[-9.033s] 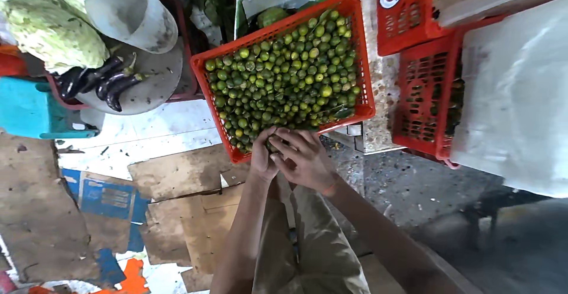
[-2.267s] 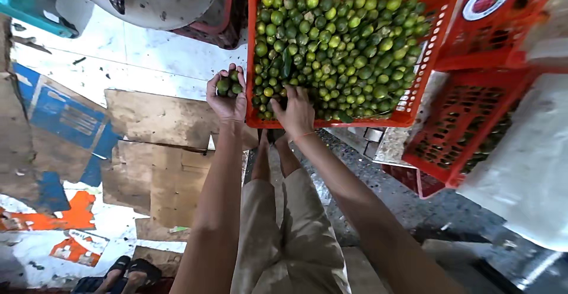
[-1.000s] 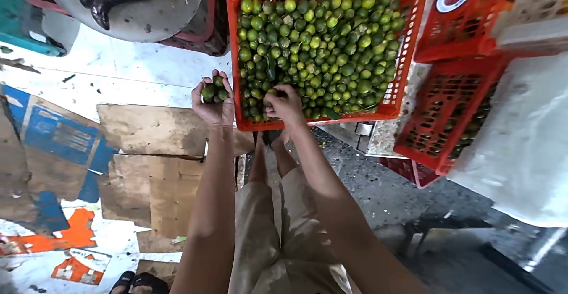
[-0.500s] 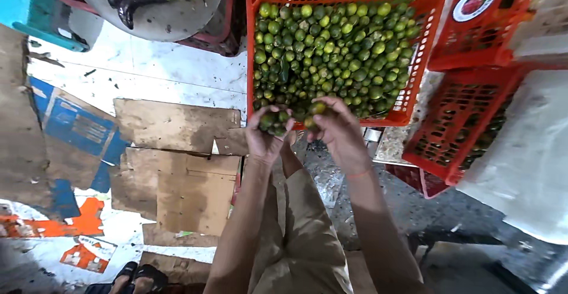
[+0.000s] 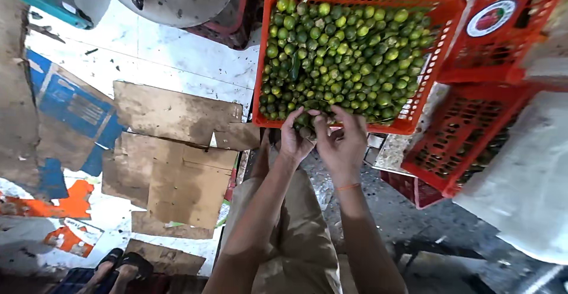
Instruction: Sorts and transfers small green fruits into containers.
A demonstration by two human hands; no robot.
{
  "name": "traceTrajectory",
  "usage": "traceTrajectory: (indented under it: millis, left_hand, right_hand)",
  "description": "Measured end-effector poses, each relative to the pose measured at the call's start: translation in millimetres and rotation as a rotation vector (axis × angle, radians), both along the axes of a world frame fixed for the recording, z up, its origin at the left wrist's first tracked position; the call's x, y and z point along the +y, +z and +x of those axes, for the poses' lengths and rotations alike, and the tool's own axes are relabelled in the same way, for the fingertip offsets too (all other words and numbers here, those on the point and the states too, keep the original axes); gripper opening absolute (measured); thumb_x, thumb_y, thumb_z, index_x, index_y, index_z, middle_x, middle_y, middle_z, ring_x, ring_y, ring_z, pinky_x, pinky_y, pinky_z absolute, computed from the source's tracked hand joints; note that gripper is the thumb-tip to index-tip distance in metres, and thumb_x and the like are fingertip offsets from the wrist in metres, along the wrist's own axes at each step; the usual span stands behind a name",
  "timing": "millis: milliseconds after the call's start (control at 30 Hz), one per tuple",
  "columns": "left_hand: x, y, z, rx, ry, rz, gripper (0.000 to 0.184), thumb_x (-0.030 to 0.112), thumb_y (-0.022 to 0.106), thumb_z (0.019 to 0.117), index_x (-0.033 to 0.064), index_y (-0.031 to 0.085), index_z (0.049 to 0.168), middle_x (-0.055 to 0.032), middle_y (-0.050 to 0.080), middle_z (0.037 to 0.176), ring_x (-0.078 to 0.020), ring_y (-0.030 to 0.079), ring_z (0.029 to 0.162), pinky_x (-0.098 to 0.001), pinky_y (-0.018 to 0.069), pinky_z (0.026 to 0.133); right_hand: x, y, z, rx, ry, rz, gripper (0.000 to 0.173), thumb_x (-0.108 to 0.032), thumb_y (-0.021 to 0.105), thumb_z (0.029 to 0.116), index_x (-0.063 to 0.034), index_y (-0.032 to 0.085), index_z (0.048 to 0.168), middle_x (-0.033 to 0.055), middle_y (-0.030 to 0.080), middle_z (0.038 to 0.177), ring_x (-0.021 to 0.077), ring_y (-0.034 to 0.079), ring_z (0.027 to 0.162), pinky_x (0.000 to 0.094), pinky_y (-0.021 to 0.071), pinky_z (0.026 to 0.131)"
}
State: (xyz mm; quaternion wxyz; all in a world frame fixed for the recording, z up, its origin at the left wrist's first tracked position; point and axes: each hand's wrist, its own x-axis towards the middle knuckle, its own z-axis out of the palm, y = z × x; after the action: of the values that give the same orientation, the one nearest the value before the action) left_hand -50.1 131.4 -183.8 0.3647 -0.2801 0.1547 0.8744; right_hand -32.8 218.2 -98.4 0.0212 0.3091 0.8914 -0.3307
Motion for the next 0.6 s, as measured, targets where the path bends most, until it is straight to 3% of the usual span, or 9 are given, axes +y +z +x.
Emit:
traceTrajectory:
  millis: [67,133,233,300,433,600]
  left_hand:
    - [-8.3,-0.8,0.3,-0.038,0.001,0.038,0.045,0.051,0.046,0.1008,0.0144,0.072,0.106,-0.0066,0.071,0.100,-0.0168,0.070,0.082,-0.0325,0.0604,0.068]
    - [-20.4,-0.2,3.2,-0.059,0.016,0.037,0.046,0.050,0.046,0.1005,0.0137,0.072,0.106,-0.0093,0.071,0.105,-0.0201,0.071,0.085,-0.0348,0.0606,0.067]
    - [-47.1,-1.4,9.8,-0.080,0.084,0.086,0.045,0.047,0.048,0.1002,0.0096,0.073,0.107,-0.0144,0.071,0.108,-0.0251,0.072,0.088,-0.0378,0.0619,0.067]
    - [-71.3,-3.6,15.9,-0.079,0.105,0.079,0.046,0.047,0.048,0.1002,0.0089,0.073,0.106,-0.0155,0.071,0.109,-0.0268,0.073,0.091,-0.0383,0.0623,0.069]
    - [-119.7,-10.5,27.7,-0.070,0.163,0.043,0.043,0.047,0.055,0.0986,0.0085,0.073,0.107,-0.0155,0.071,0.109,-0.0271,0.073,0.093,-0.0387,0.0631,0.071]
    - [-151.7,-13.1,32.4,-0.114,0.305,-0.011,0.040,0.046,0.057,0.0964,0.0099,0.074,0.100,-0.0159,0.072,0.107,-0.0274,0.074,0.091,-0.0394,0.0630,0.071]
  right_hand:
    - [13.3,-4.6,-13.0,0.052,0.011,-0.042,0.045,-0.041,0.045,0.1088,-0.0058,0.065,0.130,0.0154,0.064,0.112,0.0239,0.064,0.089,0.0433,0.0558,0.075]
    - [26.4,-35.5,-31.8,0.031,0.095,-0.066,0.043,-0.035,0.037,0.1114,-0.0051,0.064,0.129,0.0154,0.069,0.111,0.0236,0.069,0.088,0.0440,0.0584,0.078]
    - [34.0,-86.0,-61.4,-0.177,0.456,-0.052,0.031,-0.025,0.053,0.1065,-0.0154,0.069,0.132,0.0162,0.066,0.123,0.0304,0.070,0.097,0.0498,0.0596,0.084]
    - [26.9,-98.8,-78.8,-0.345,0.694,0.092,0.033,-0.020,0.054,0.1054,-0.0191,0.069,0.135,0.0188,0.061,0.130,0.0367,0.069,0.099,0.0550,0.0583,0.082]
    - [20.2,-100.9,-95.3,-0.469,0.916,0.277,0.029,-0.012,0.060,0.1015,-0.0078,0.068,0.129,0.0222,0.058,0.134,0.0434,0.066,0.107,0.0569,0.0581,0.080]
    - [33.0,-98.2,-93.2,-0.408,0.994,0.339,0.029,-0.019,0.065,0.1010,0.0001,0.063,0.123,0.0235,0.060,0.127,0.0435,0.067,0.108,0.0550,0.0590,0.077]
